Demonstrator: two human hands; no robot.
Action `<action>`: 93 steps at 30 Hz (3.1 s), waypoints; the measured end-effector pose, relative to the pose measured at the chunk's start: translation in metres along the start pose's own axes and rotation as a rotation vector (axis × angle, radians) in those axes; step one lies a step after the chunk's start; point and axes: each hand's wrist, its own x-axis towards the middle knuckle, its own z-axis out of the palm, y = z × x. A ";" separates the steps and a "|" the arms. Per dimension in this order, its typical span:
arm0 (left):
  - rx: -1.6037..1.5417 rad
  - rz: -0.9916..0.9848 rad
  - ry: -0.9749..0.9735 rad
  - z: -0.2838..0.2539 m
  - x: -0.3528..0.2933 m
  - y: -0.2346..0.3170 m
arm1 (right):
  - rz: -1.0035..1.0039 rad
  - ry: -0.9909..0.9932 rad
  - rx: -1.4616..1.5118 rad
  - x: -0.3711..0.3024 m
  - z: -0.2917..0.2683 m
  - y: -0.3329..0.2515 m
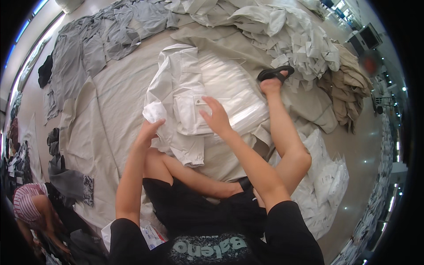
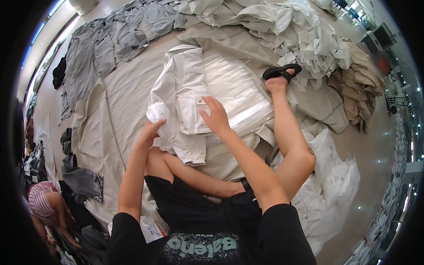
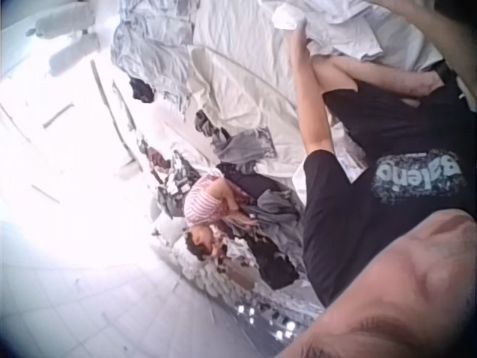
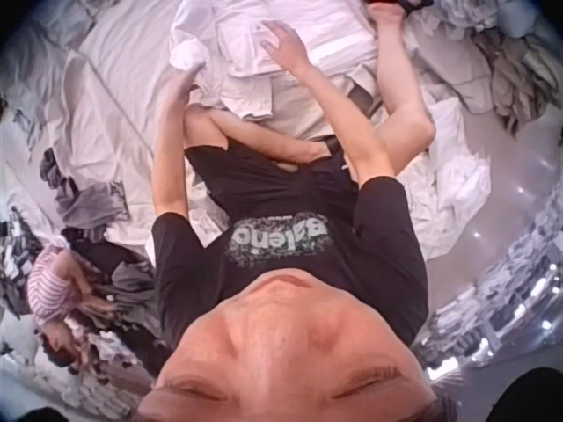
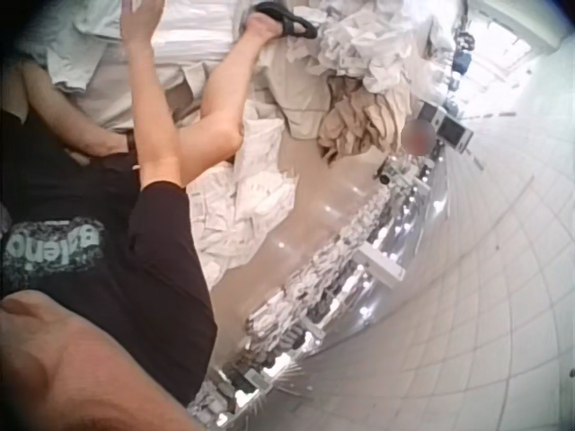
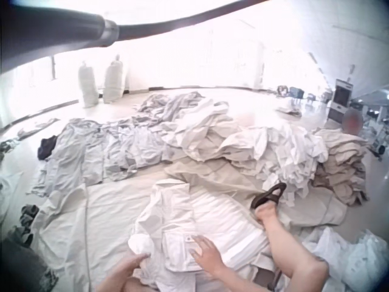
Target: The person sits on the floor and folds white shirts one by one. They place each folded shirt into a clear plastic bag and set it aside on a growing pile.
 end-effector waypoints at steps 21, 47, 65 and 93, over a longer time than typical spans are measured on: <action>-0.470 -0.162 -0.378 0.115 -0.048 -0.022 | 0.551 0.132 0.746 0.128 0.052 0.043; 1.320 0.800 -0.168 0.098 0.102 -0.015 | 0.469 0.270 0.128 0.224 0.118 0.192; 1.213 0.900 -0.207 0.082 0.131 -0.029 | 0.039 -0.722 0.539 0.127 -0.074 0.053; 1.042 0.566 0.597 0.072 0.050 -0.061 | -0.024 -0.288 -0.186 -0.027 0.068 0.050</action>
